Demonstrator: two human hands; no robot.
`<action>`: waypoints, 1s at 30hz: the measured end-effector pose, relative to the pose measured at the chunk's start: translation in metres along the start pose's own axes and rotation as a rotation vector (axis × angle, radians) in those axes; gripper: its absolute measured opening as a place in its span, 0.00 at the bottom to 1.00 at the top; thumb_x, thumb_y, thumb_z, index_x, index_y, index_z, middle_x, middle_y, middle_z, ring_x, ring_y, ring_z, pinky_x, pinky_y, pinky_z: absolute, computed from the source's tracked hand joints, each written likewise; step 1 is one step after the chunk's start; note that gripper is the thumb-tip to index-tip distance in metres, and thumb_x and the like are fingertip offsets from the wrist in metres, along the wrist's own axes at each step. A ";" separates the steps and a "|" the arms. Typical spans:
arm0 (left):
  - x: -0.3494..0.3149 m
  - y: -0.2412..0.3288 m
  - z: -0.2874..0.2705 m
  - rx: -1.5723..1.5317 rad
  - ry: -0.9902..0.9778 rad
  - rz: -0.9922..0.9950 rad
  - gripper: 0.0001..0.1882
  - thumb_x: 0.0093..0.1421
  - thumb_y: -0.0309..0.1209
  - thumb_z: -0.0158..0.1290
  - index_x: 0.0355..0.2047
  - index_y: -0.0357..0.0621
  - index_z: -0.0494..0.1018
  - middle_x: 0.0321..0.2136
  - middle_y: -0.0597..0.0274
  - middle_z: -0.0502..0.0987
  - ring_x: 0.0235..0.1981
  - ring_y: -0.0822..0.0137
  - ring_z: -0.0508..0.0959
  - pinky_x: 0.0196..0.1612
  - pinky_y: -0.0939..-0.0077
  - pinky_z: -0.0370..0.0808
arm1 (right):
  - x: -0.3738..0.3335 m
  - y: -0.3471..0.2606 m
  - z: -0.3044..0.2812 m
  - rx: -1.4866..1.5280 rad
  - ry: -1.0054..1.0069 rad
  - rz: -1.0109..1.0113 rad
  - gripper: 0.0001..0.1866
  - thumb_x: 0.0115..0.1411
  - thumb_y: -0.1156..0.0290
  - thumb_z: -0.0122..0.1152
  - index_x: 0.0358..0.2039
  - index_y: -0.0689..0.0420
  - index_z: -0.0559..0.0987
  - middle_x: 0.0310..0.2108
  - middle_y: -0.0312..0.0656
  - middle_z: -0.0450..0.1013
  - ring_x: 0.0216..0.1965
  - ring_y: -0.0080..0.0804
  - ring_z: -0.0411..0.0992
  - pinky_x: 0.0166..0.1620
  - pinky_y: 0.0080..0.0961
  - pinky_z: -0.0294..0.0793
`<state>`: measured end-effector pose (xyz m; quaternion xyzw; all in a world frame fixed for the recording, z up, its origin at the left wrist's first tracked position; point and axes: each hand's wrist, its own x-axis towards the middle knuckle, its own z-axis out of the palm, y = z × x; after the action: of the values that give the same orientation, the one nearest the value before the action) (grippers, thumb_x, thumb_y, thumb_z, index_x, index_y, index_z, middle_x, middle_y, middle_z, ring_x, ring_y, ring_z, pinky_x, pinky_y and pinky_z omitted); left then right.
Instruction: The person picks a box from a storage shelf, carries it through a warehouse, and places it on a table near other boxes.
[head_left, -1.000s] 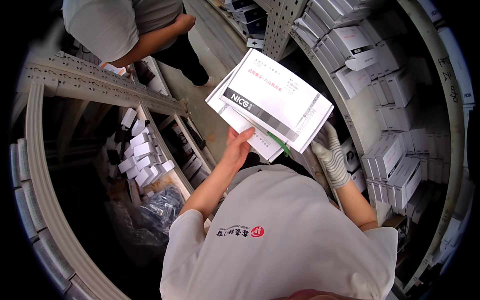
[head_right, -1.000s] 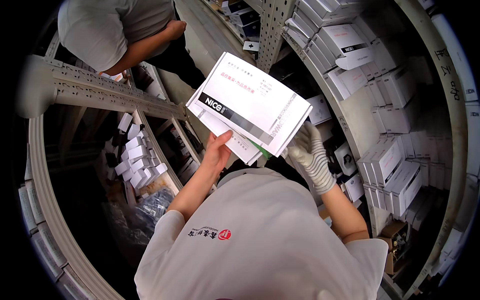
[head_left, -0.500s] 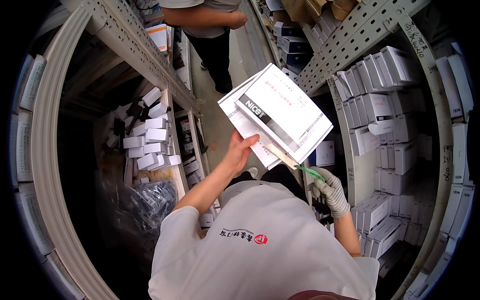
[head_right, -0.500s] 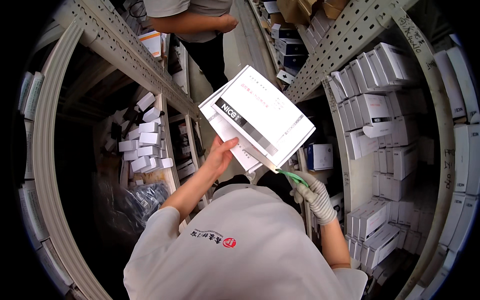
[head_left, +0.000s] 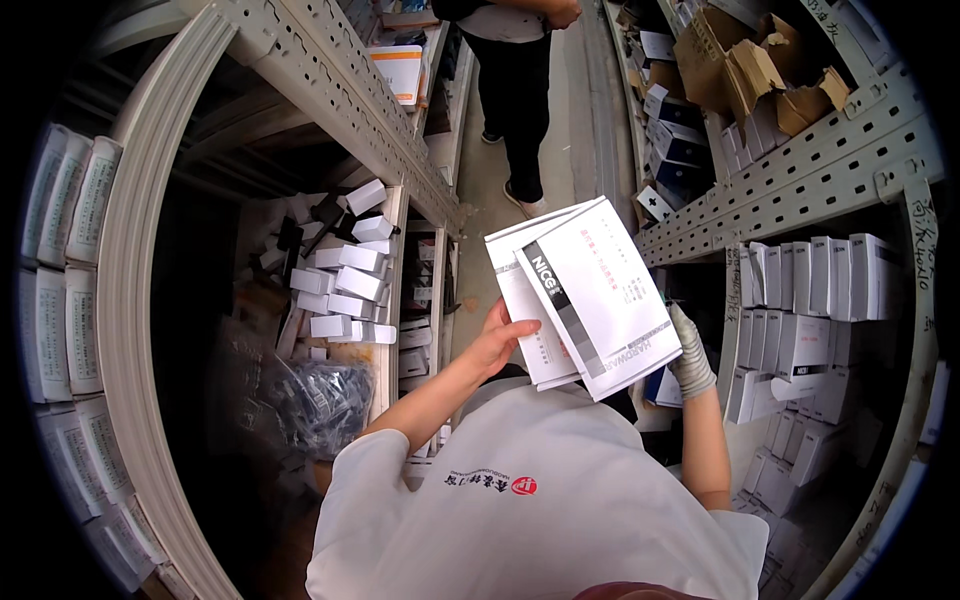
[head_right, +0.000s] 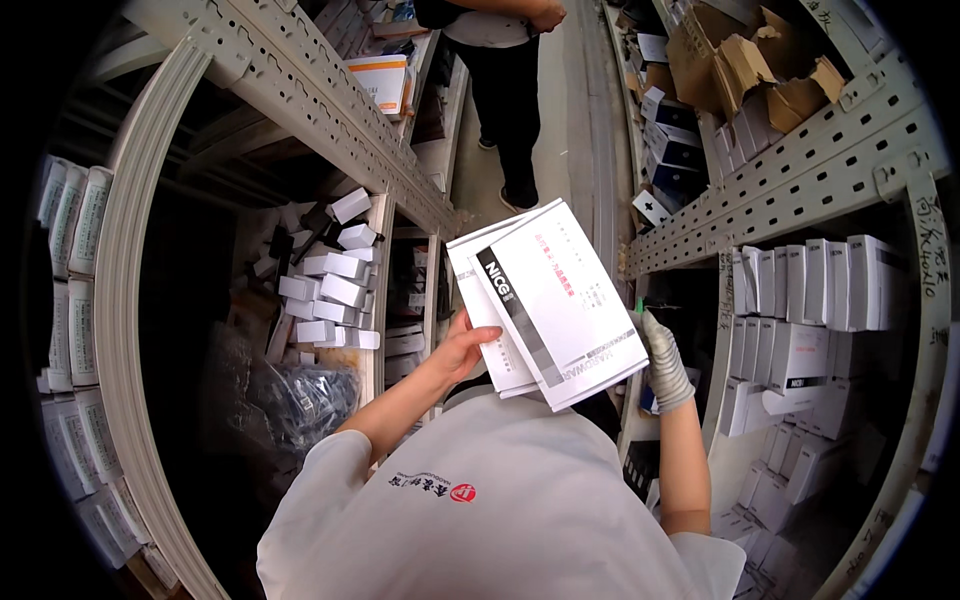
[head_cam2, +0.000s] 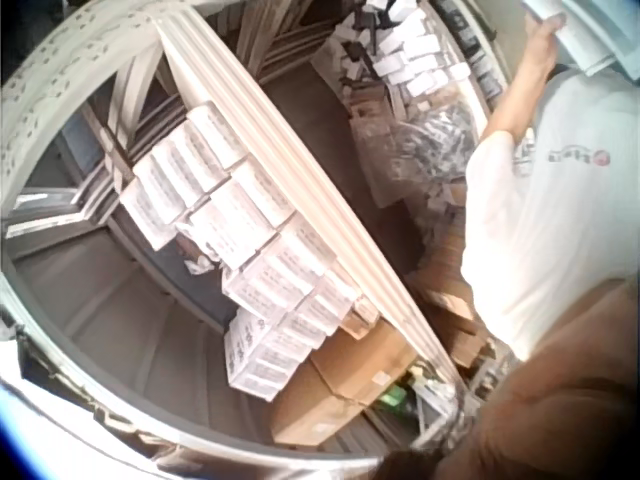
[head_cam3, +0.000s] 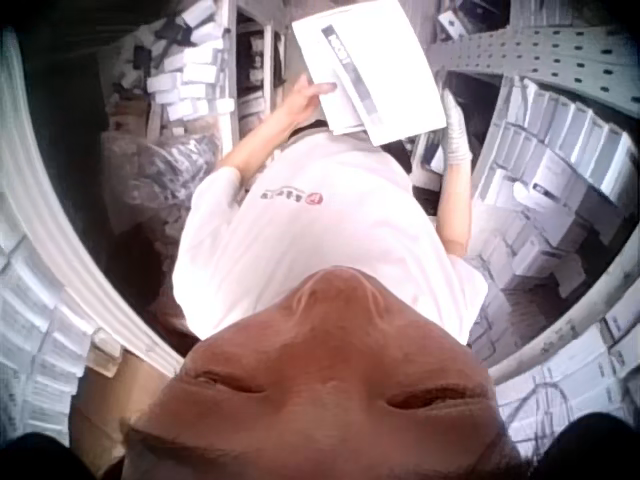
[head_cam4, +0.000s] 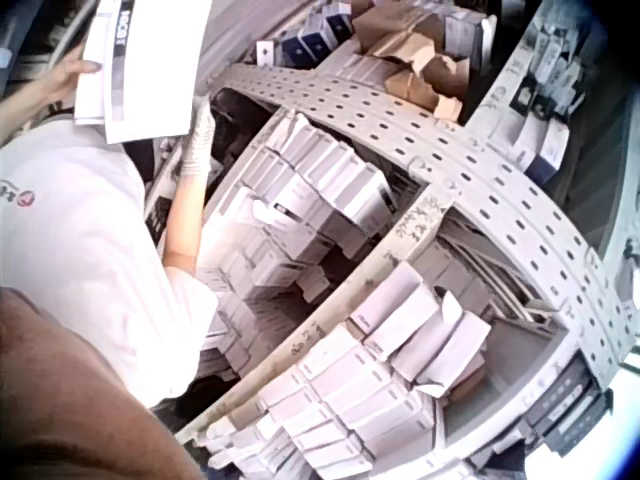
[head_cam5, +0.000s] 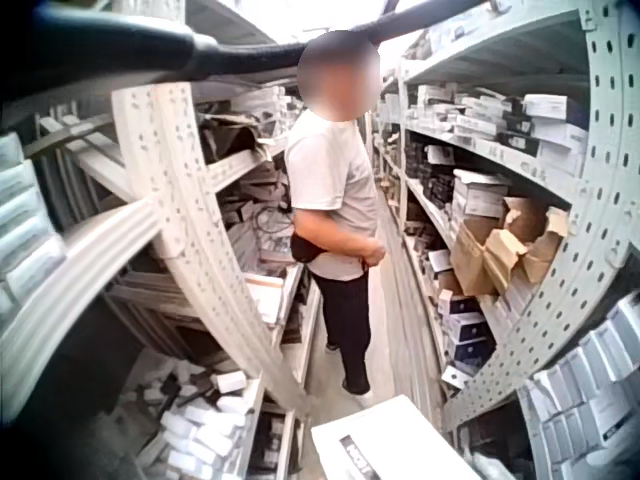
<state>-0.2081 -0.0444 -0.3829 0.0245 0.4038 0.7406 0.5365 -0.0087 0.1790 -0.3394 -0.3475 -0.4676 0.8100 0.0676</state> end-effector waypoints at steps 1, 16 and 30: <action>0.008 0.002 0.000 0.005 0.014 -0.018 0.31 0.47 0.21 0.57 0.53 0.38 0.60 0.46 0.58 0.71 0.49 0.64 0.72 0.54 0.68 0.68 | 0.025 -0.004 -0.002 0.047 -0.075 0.094 0.41 0.54 0.37 0.50 0.49 0.66 0.71 0.41 0.45 0.74 0.41 0.29 0.72 0.46 0.24 0.71; 0.212 0.088 0.057 -0.054 0.116 0.037 0.36 0.61 0.54 0.42 0.60 0.42 0.51 0.58 0.58 0.60 0.60 0.64 0.59 0.61 0.65 0.56 | 0.276 -0.123 0.003 0.249 -0.431 0.170 0.42 0.49 0.43 0.61 0.56 0.60 0.64 0.49 0.43 0.68 0.50 0.31 0.67 0.51 0.27 0.69; 0.468 0.232 0.014 -0.324 0.241 -0.118 0.34 0.59 0.53 0.47 0.58 0.44 0.59 0.54 0.54 0.67 0.53 0.57 0.68 0.56 0.58 0.65 | 0.506 -0.240 0.036 -0.168 -0.087 -0.127 0.58 0.35 0.42 0.73 0.56 0.70 0.56 0.49 0.54 0.65 0.52 0.43 0.65 0.54 0.34 0.65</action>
<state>-0.5789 0.3217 -0.4146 -0.1742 0.3414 0.7608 0.5237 -0.4623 0.5065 -0.3875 -0.2860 -0.5573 0.7764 0.0689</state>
